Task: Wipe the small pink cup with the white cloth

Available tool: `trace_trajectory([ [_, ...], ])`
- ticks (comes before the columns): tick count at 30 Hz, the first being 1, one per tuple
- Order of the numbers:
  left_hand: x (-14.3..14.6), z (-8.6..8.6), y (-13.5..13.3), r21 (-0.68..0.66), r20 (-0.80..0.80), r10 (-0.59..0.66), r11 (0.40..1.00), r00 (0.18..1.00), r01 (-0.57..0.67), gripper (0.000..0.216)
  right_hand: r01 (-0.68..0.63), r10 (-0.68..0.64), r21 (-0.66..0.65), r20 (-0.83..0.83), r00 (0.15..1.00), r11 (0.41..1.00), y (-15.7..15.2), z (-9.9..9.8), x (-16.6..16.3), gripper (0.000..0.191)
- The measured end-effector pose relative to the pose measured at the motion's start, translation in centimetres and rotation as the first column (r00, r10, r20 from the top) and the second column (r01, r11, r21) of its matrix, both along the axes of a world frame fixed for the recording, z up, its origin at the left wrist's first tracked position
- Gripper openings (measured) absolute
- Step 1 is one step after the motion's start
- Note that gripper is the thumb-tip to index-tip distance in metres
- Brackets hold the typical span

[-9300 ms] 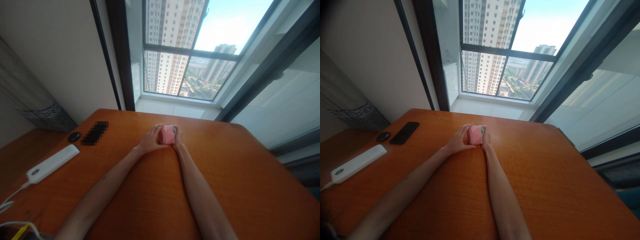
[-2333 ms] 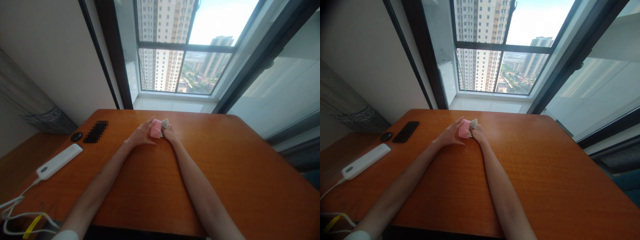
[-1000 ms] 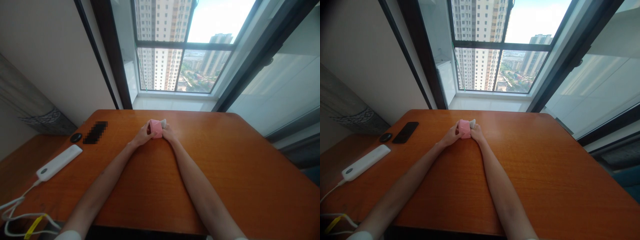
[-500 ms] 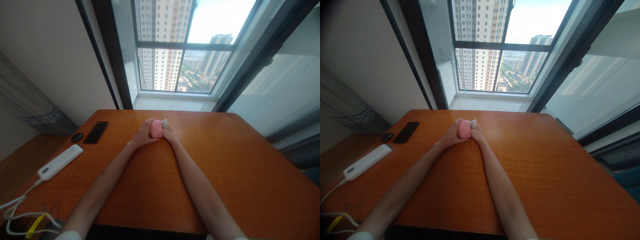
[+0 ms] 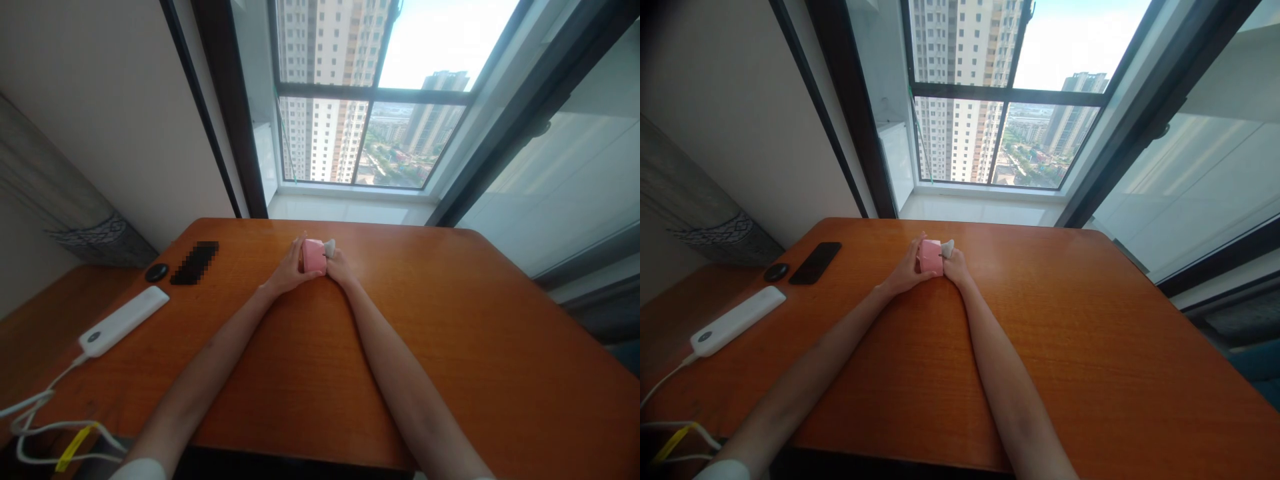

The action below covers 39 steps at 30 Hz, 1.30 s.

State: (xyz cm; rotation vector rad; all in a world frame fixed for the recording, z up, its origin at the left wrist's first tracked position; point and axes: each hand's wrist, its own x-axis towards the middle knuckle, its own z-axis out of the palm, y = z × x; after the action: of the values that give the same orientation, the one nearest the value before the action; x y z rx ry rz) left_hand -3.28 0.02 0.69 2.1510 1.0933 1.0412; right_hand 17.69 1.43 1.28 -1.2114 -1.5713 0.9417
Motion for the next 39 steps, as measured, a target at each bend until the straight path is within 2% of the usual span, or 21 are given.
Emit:
trace_trajectory([
  [2,-0.5,0.1,0.1,0.09,-0.096,-0.026,0.995,0.995,0.035,0.133,0.003,-0.003,-0.002,0.002,1.0,1.0,-0.1,0.0,0.0,0.022],
  [4,-0.8,0.1,0.2,0.16,-0.159,-0.027,0.986,0.987,0.053,0.129,0.007,-0.007,-0.005,0.003,1.0,1.0,-0.1,0.1,0.0,0.022],
  [6,-0.9,0.0,0.4,0.204,-0.169,-0.012,0.978,0.986,0.047,0.119,0.013,-0.013,-0.008,0.005,1.0,1.0,0.0,0.1,0.0,0.023],
  [9,-0.6,0.3,0.2,0.212,-0.152,0.001,0.977,0.988,0.032,0.117,0.023,-0.022,-0.016,0.015,1.0,1.0,0.1,0.1,0.0,0.022],
  [15,0.1,1.8,-0.4,0.091,-0.097,0.046,0.995,0.994,-0.037,0.12,0.017,-0.017,-0.019,0.034,0.999,1.0,0.1,-0.1,0.1,0.02],
  [19,0.4,1.3,-0.2,-0.1,0.039,0.065,0.993,0.997,-0.061,0.102,0.009,-0.008,-0.016,0.057,0.998,1.0,0.1,0.0,0.1,0.019],
  [21,0.5,0.8,0.0,-0.144,0.083,0.058,0.989,0.995,-0.046,0.096,0.013,-0.012,-0.016,0.064,0.998,1.0,0.1,0.0,0.1,0.019],
  [24,0.3,0.3,0.1,-0.11,0.048,0.043,0.993,0.998,-0.037,0.106,0.018,-0.017,-0.016,0.066,0.998,1.0,0.1,0.0,0.0,0.018],
  [29,-0.6,0.0,0.2,0.057,-0.071,-0.033,0.998,0.997,0.038,0.143,0.016,-0.015,-0.013,0.065,0.998,1.0,0.0,-0.1,0.0,0.018],
  [33,-0.9,0.4,0.1,0.139,-0.137,-0.004,0.99,0.991,0.023,0.13,0.015,-0.014,-0.01,0.067,0.998,1.0,0.0,-0.2,0.0,0.017],
  [39,-0.5,1.6,-0.1,0.099,-0.136,0.062,0.994,0.989,-0.048,0.131,0.004,-0.003,-0.01,0.07,0.998,1.0,0.0,-0.2,-0.1,0.016],
])
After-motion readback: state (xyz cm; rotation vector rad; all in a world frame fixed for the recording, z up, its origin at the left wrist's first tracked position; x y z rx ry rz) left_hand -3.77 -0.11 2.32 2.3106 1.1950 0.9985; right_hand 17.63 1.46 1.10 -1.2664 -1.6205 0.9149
